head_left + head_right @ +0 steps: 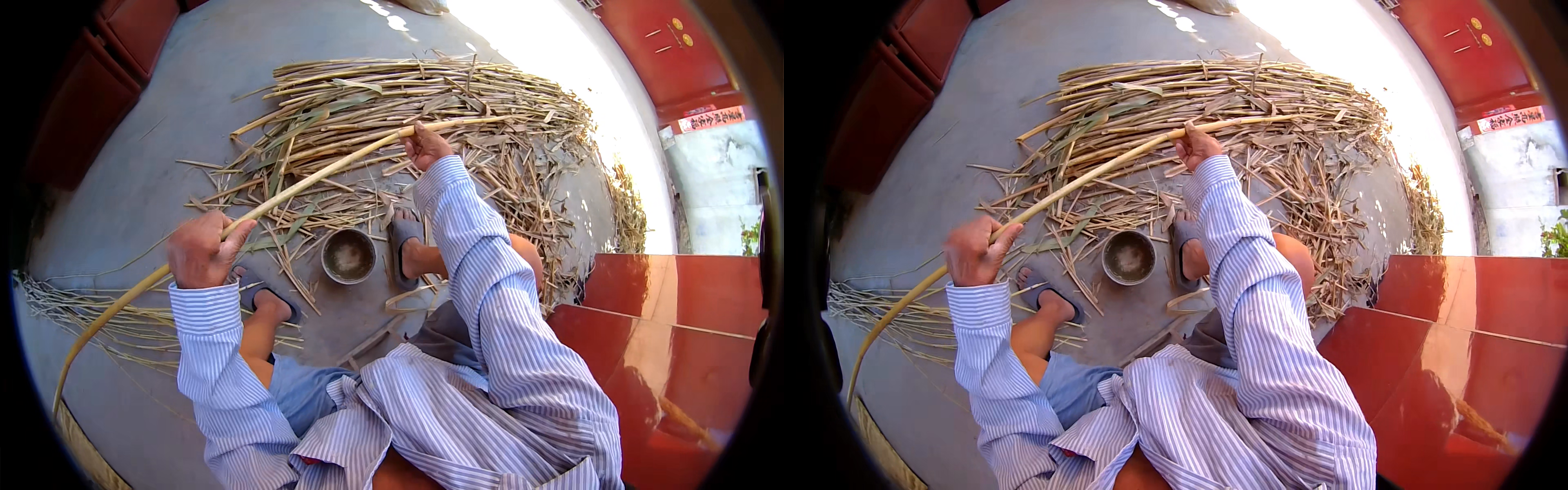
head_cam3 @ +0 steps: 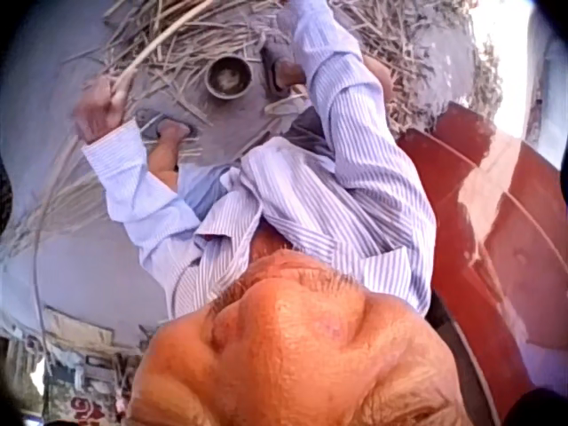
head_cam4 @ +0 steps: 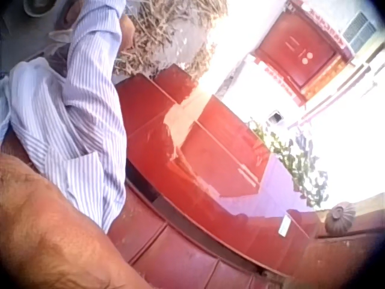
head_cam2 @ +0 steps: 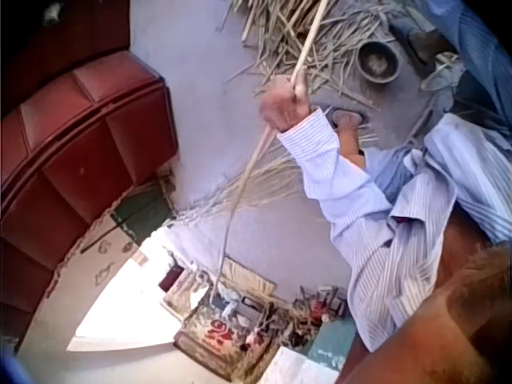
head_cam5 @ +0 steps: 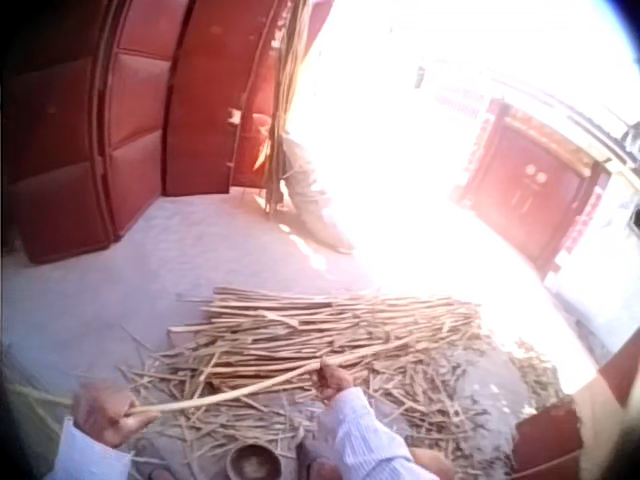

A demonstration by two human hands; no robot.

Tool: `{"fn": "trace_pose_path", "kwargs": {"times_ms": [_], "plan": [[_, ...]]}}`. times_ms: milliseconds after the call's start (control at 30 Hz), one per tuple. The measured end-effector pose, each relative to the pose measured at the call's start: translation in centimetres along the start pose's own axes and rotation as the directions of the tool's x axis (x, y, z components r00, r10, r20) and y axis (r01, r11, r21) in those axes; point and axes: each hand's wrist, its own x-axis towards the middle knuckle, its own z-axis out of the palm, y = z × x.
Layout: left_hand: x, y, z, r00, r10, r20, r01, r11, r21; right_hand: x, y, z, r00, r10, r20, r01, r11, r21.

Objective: The person sits on the floor and strips the outer layers from dried plant stalks by hand. The person repeatedly picks up stalks, peels them, and places the processed pieces aside.

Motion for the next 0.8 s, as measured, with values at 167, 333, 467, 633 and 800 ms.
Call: {"fn": "trace_pose_path", "kwargs": {"times_ms": [167, 333, 467, 633, 800], "plan": [[-0.3, 0.8, 0.7, 0.995, 0.101, -0.001, -0.101, 0.995, -0.009, -0.1, -0.8, -1.8, 0.999, 0.016, -0.028, -0.019, 0.990, -0.139], [0.1, 0.2, 1.1, 0.998, 0.062, 0.010, -0.062, 0.997, -0.048, -1.6, -0.1, -0.7, 0.997, -0.006, 0.080, 0.007, 1.000, -0.024], [1.6, 1.5, 3.5, 0.992, 0.122, 0.016, -0.120, 0.989, -0.081, -10.8, 5.1, 7.1, 0.920, -0.115, 0.374, 0.126, 0.992, -0.004], [2.9, 2.6, 4.4, 0.999, 0.026, -0.019, -0.029, 0.980, -0.197, -18.1, 9.4, 10.1, 0.870, -0.137, 0.473, 0.180, 0.982, -0.048], [2.6, 1.4, 2.6, 0.994, -0.103, -0.037, 0.090, 0.960, -0.264, -16.9, 6.0, 6.8, 0.933, -0.315, 0.176, 0.301, 0.948, 0.103]]}}
